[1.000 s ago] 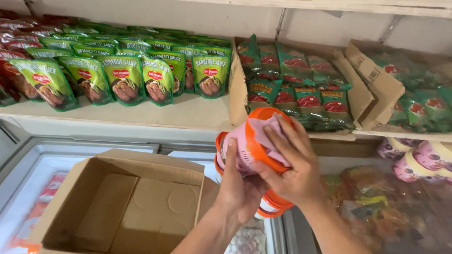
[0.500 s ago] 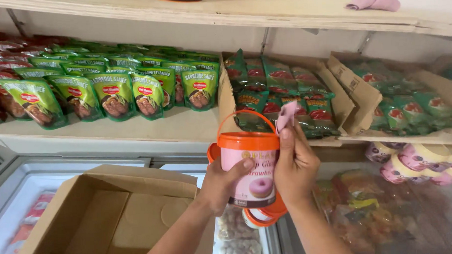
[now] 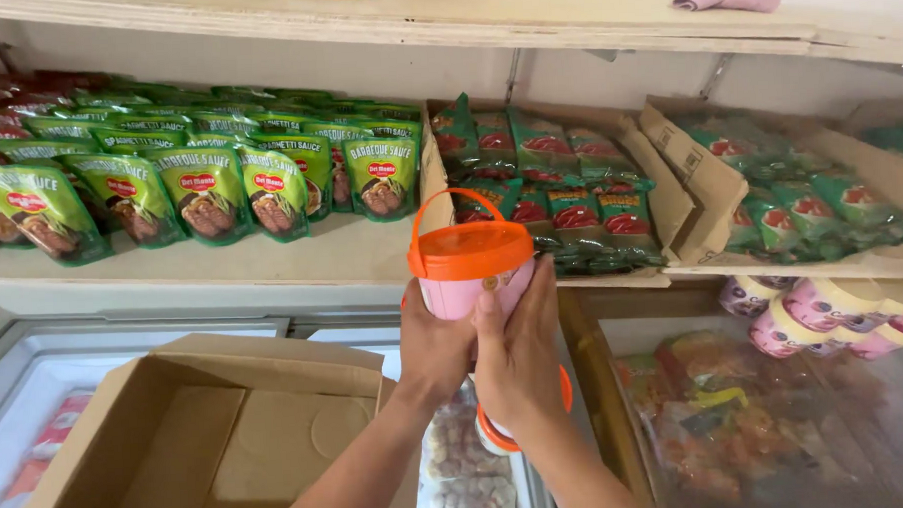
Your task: Wiping down jars of dip glaze and organizing them on a retail shelf.
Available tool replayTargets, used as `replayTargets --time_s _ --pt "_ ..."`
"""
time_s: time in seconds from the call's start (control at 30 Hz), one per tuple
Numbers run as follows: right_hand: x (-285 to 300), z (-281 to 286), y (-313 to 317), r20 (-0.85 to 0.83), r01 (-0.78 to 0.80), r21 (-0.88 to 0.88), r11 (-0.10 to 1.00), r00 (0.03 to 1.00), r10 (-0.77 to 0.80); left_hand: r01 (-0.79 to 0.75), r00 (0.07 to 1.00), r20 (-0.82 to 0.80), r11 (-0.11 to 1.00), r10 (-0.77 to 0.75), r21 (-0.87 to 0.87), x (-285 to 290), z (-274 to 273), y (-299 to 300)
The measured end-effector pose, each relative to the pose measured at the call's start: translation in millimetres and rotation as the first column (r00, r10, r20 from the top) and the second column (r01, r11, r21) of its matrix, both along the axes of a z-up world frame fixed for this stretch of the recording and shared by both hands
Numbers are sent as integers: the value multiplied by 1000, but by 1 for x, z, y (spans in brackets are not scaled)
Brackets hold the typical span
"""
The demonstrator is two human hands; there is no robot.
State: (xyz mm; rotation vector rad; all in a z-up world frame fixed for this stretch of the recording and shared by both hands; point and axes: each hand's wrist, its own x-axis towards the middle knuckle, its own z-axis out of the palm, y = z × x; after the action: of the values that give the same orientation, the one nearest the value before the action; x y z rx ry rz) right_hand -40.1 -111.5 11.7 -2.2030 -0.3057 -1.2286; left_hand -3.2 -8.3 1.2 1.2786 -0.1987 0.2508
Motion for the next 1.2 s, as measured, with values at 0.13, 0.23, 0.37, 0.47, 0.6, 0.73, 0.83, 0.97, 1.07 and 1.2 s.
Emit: replayTargets --time_s 0.13,0.23,0.37,0.47,0.6,0.73,0.83,0.97,1.07,1.2 --pt "37 -8 -29 -215 -24 313 949 972 96 43 998 31 995 -46 89 9 -1 3" --pt "53 -17 -59 -218 -157 861 483 745 631 326 945 8 945 -326 19 7 5 10" --pt "40 -13 -68 134 -232 972 -29 453 881 529 807 -180 824 -563 -203 8 -9 2" --pt "26 -27 -72 25 -265 953 144 545 838 520 793 -189 805 -579 -285 8 -3 -1" --pt "-19 -21 -56 -248 -235 674 701 821 514 217 934 -265 970 -239 -109 20 8 -11" --pt "3 -34 -39 -41 -290 798 528 849 527 42 961 -234 917 -145 -397 21 12 -19" --pt "24 -26 -23 265 -233 963 -133 755 600 228 919 -96 712 -383 -665 10 8 -30" --pt "10 -4 0 335 -35 906 -422 668 665 3 979 201 994 19 -110 -2 6 -27" --pt "4 -11 1 332 7 903 -429 621 710 -81 909 414 995 47 66 -1 25 -10" --pt "-16 -31 -11 349 -23 909 -417 588 730 10 953 304 1000 -6 -14 10 40 -1"
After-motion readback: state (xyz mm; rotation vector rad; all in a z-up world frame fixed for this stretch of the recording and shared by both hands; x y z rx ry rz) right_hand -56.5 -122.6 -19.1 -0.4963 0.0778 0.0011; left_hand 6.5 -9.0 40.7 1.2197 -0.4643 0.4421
